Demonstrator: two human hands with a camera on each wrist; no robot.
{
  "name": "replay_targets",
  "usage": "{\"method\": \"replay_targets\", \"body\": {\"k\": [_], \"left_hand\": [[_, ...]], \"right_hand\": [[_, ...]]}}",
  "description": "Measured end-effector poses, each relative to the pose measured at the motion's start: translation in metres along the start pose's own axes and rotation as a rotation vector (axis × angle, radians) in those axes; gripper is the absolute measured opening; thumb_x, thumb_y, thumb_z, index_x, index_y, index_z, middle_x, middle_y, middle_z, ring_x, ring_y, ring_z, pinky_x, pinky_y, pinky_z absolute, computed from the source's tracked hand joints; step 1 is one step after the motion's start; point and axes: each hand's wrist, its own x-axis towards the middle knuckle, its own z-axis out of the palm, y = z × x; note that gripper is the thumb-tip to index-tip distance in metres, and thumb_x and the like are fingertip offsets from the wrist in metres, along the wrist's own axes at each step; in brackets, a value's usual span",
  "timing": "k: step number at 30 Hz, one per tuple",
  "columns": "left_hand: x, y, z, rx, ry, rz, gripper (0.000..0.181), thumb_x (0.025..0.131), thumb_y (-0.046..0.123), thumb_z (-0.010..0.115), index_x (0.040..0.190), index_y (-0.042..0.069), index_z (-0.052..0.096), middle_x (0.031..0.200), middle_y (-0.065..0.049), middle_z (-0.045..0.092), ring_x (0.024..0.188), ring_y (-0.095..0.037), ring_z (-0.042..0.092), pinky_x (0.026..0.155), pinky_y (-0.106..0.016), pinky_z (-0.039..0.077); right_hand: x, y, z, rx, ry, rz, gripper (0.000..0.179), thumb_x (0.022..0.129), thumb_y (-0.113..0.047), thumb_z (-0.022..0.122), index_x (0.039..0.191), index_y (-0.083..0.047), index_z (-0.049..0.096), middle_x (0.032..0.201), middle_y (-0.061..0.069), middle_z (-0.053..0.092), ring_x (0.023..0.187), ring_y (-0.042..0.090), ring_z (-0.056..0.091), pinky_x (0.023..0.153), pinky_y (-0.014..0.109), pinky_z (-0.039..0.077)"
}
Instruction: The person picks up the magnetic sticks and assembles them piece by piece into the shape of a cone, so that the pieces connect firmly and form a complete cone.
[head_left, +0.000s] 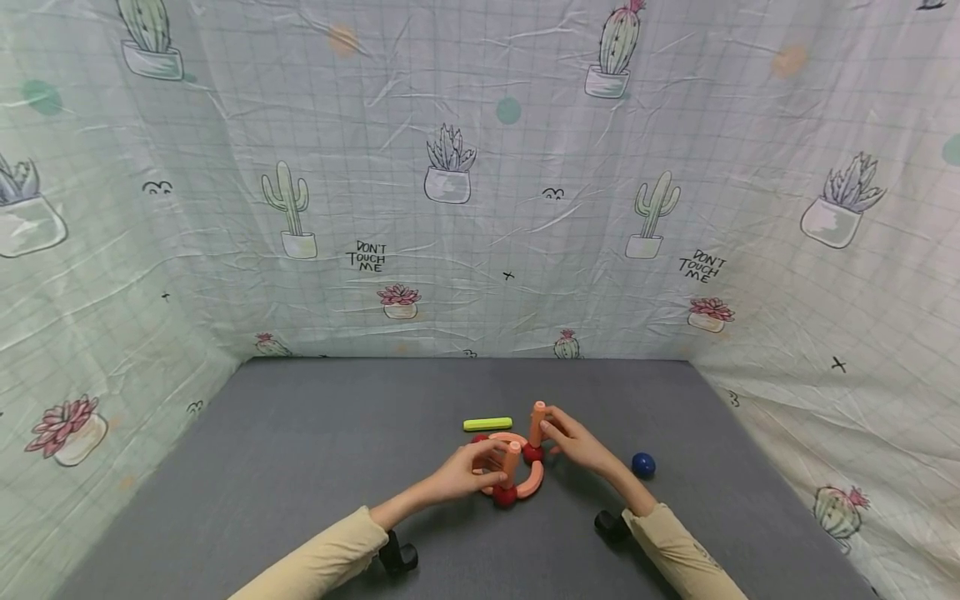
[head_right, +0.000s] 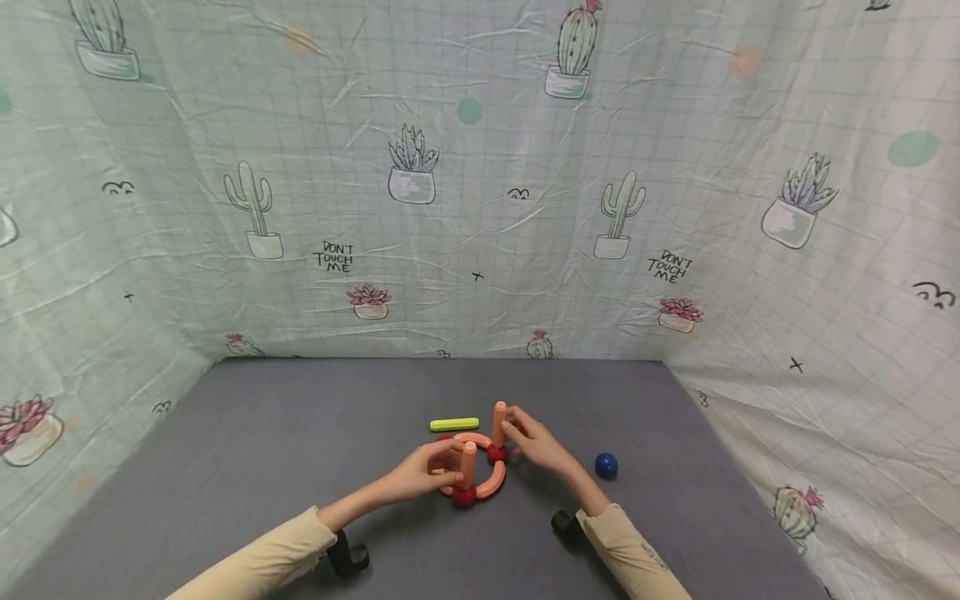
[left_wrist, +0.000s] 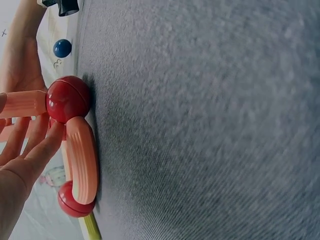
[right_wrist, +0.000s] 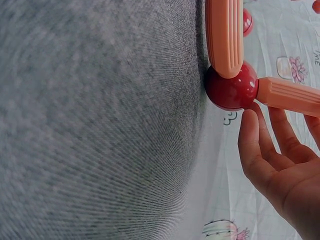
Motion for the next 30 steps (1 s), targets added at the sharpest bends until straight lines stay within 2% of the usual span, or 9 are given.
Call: {"method": "replay_targets", "body": {"k": [5,9,12,15,19,21,25,27,30], "left_hand": [[-0.002,0.008,-0.001,-0.033,-0.015,0.024,0.037,0.086,0.007,0.056,0.122,0.003,0.046,0.114,-0.020,0.056,0.098,-0.030,0.059,0.083,-0.033,0.047],[-0.004,0.020,-0.010,-0.098,-0.025,0.041,0.037,0.087,0.001,0.052,0.122,-0.005,0.045,0.113,-0.028,0.054,0.100,-0.040,0.056,0.082,-0.033,0.048],[-0.005,0.025,-0.019,-0.113,-0.009,0.053,0.036,0.087,-0.001,0.050,0.121,-0.010,0.044,0.110,-0.032,0.054,0.099,-0.044,0.055,0.081,-0.029,0.048],[-0.004,0.022,-0.027,-0.121,0.023,0.047,0.034,0.087,-0.001,0.051,0.118,-0.012,0.045,0.106,-0.036,0.054,0.096,-0.046,0.056,0.079,-0.028,0.049],[-0.001,0.008,-0.034,-0.167,0.060,0.016,0.032,0.087,-0.001,0.051,0.117,-0.012,0.046,0.105,-0.038,0.053,0.094,-0.048,0.055,0.078,-0.043,0.049],[0.001,-0.002,-0.037,-0.175,0.080,-0.023,0.032,0.087,-0.001,0.051,0.117,-0.011,0.047,0.107,-0.037,0.053,0.095,-0.049,0.055,0.077,-0.050,0.046],[0.009,-0.018,-0.041,-0.111,0.149,-0.063,0.029,0.088,0.002,0.051,0.114,-0.009,0.050,0.107,-0.034,0.055,0.093,-0.044,0.058,0.074,-0.051,0.047],[0.013,-0.025,-0.042,-0.037,0.199,-0.067,0.027,0.088,0.005,0.052,0.112,-0.007,0.053,0.106,-0.030,0.058,0.090,-0.039,0.061,0.072,-0.045,0.050],[0.019,-0.027,-0.044,0.078,0.268,-0.070,0.023,0.088,0.009,0.054,0.108,-0.002,0.057,0.103,-0.024,0.061,0.089,-0.031,0.062,0.074,-0.036,0.051]], "right_hand": [[0.000,0.000,-0.001,0.003,0.000,0.002,0.041,0.097,-0.029,0.034,0.128,-0.002,0.036,0.117,0.025,0.050,0.105,0.037,0.054,0.075,0.044,0.049],[0.000,0.001,-0.001,0.011,-0.007,0.001,0.042,0.097,-0.029,0.034,0.129,-0.002,0.035,0.119,0.026,0.048,0.106,0.038,0.053,0.075,0.044,0.049],[0.000,0.002,-0.001,0.020,-0.011,-0.001,0.042,0.097,-0.028,0.034,0.129,-0.001,0.035,0.120,0.026,0.048,0.107,0.037,0.052,0.076,0.046,0.048],[0.000,0.002,-0.002,0.029,-0.013,0.000,0.041,0.097,-0.028,0.034,0.128,-0.002,0.036,0.120,0.026,0.048,0.106,0.037,0.051,0.077,0.047,0.048],[-0.001,0.001,-0.002,0.040,-0.021,0.003,0.041,0.097,-0.029,0.034,0.128,-0.002,0.036,0.122,0.026,0.047,0.106,0.037,0.052,0.077,0.048,0.047],[-0.001,0.002,-0.002,0.043,-0.024,0.001,0.041,0.097,-0.029,0.034,0.128,-0.002,0.036,0.122,0.027,0.047,0.107,0.038,0.052,0.077,0.048,0.047],[-0.002,0.002,-0.002,0.047,-0.026,-0.001,0.040,0.097,-0.029,0.033,0.127,-0.002,0.036,0.122,0.027,0.047,0.107,0.039,0.052,0.077,0.048,0.047],[-0.002,0.001,-0.002,0.053,-0.026,0.003,0.039,0.098,-0.028,0.032,0.127,-0.002,0.035,0.122,0.027,0.047,0.108,0.039,0.052,0.077,0.049,0.047],[-0.002,0.000,-0.002,0.064,-0.024,0.007,0.038,0.098,-0.027,0.032,0.127,-0.002,0.035,0.122,0.027,0.046,0.108,0.040,0.051,0.077,0.051,0.046]]}}
